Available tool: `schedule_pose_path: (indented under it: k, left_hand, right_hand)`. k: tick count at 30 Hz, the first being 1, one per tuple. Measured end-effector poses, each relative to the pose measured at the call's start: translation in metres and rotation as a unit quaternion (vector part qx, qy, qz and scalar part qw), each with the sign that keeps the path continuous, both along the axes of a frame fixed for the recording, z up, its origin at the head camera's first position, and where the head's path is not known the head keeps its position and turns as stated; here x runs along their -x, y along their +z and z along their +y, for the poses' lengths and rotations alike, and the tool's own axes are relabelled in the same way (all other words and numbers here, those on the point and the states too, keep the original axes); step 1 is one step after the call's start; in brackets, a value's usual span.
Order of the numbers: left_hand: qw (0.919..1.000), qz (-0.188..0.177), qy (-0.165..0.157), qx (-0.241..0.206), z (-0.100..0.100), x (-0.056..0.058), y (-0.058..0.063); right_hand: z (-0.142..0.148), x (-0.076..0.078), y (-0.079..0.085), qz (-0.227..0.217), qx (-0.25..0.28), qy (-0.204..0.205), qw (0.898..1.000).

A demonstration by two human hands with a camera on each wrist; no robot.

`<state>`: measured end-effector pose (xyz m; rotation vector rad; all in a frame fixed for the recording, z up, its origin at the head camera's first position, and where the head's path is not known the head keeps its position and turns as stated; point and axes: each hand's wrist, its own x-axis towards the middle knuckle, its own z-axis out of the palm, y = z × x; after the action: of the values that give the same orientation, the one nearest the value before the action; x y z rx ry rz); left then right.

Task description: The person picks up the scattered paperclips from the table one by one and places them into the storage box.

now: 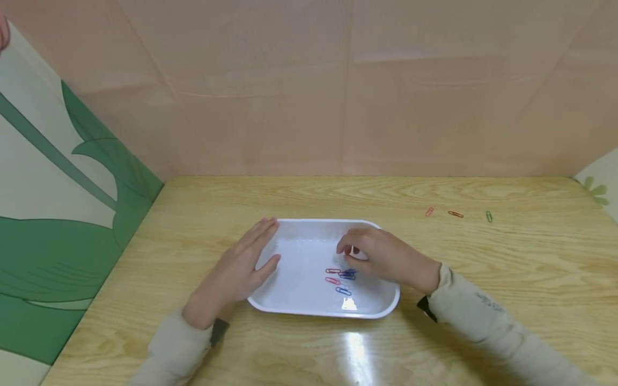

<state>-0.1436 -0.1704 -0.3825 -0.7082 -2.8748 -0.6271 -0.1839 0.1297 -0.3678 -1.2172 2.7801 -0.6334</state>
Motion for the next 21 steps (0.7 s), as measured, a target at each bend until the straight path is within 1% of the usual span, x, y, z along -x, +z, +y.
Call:
schedule_pose_path:
  k: [4, 8, 14, 21]
  left_hand:
    - [1.0, -0.005, 0.004, 0.002, 0.0, 0.0, 0.0]
    - [0.9999, -0.008, 0.005, 0.005, 0.0, 0.001, 0.0]
    - [1.0, -0.005, 0.004, 0.005, 0.0, 0.0, 0.0]
    - [0.9999, -0.008, 0.004, 0.005, 0.0, 0.0, 0.002]
  right_hand:
    - [0.004, 0.002, 0.006, -0.015, 0.006, -0.013, 1.0]
    - [0.009, 0.004, 0.012, -0.023, 0.022, -0.015, 0.999]
    - [0.018, 0.007, 0.017, -0.01, 0.046, -0.016, 0.999]
    - [0.028, 0.01, 0.021, -0.004, 0.054, -0.029, 0.998]
